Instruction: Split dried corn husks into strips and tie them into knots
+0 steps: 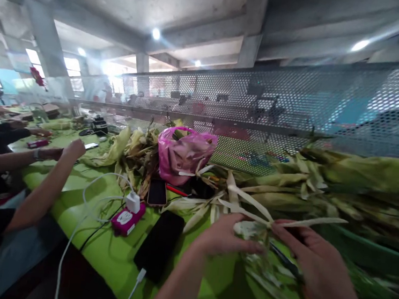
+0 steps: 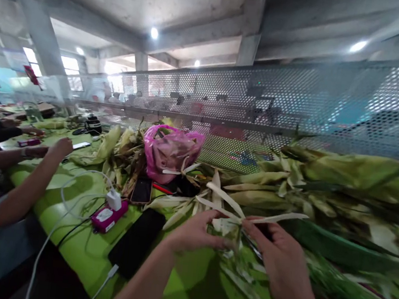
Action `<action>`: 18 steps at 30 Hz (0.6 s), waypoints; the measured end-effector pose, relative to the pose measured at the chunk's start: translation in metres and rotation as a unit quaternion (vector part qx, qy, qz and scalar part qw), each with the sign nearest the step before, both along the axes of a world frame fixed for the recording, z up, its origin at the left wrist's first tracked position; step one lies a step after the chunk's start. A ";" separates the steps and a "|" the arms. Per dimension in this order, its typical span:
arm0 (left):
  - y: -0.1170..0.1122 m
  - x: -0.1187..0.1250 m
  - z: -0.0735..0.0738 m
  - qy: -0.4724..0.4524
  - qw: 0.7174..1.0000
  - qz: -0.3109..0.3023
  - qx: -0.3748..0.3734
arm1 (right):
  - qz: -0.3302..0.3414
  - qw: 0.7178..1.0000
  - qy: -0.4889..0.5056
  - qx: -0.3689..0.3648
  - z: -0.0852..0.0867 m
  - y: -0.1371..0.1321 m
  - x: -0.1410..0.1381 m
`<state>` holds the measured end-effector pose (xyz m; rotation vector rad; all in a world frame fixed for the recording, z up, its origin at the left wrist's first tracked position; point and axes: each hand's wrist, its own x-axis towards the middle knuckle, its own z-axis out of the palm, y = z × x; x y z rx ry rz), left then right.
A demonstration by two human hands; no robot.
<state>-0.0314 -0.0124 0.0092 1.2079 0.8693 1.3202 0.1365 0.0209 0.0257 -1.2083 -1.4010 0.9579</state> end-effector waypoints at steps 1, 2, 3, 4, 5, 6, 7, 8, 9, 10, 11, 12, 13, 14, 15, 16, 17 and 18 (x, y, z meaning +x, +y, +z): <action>-0.001 0.001 0.004 -0.020 1.000 -0.022 0.009 | 0.018 1.000 0.006 -0.019 0.000 -0.001 0.001; -0.002 0.003 0.007 -0.050 0.998 -0.025 0.007 | 0.043 0.999 0.012 -0.029 0.000 -0.002 0.001; -0.003 0.006 0.008 -0.073 0.997 -0.021 -0.001 | 0.061 0.998 0.010 -0.027 0.000 -0.003 0.001; -0.005 0.009 0.008 -0.085 0.996 -0.031 -0.013 | 0.084 0.996 0.002 -0.022 0.000 -0.005 0.000; -0.006 0.013 0.007 -0.101 0.994 -0.033 -0.026 | 0.091 0.996 -0.002 -0.013 0.000 -0.006 -0.001; -0.008 0.015 0.006 -0.110 0.993 -0.040 -0.032 | 0.094 0.995 -0.008 -0.007 0.001 -0.008 -0.003; -0.009 0.018 0.005 -0.110 0.992 -0.045 -0.034 | 0.097 0.995 -0.012 -0.003 0.002 -0.010 -0.004; -0.009 0.019 0.004 -0.102 0.993 -0.047 -0.032 | 0.099 0.995 -0.015 -0.002 0.004 -0.011 -0.005; -0.009 0.020 0.002 -0.083 0.995 -0.042 -0.025 | 0.101 0.995 -0.017 -0.001 0.006 -0.013 -0.006; -0.009 0.021 0.001 -0.055 0.998 -0.030 -0.015 | 0.100 0.995 -0.018 0.002 0.007 -0.014 -0.007; -0.008 0.022 0.000 -0.027 1.000 -0.008 -0.004 | 0.098 0.995 -0.018 0.008 0.008 -0.015 -0.007; -0.007 0.022 -0.001 -0.002 1.000 0.017 0.005 | 0.093 0.995 -0.016 0.016 0.009 -0.015 -0.007; -0.005 0.023 -0.002 0.019 0.999 0.037 0.015 | 0.089 0.996 -0.014 0.024 0.008 -0.015 -0.007; -0.004 0.023 -0.003 0.033 0.998 0.052 0.024 | 0.087 0.996 -0.011 0.031 0.008 -0.015 -0.007; -0.002 0.023 -0.005 0.040 0.997 0.060 0.032 | 0.087 0.996 -0.006 0.036 0.007 -0.015 -0.007; -0.001 0.024 -0.006 0.043 0.996 0.061 0.041 | 0.086 0.996 -0.004 0.038 0.006 -0.014 -0.007; -0.001 0.024 -0.007 0.044 0.996 0.060 0.049 | 0.081 0.996 -0.003 0.040 0.006 -0.014 -0.006; -0.001 0.024 -0.008 0.044 0.996 0.059 0.054 | 0.074 0.996 -0.005 0.044 0.005 -0.013 -0.006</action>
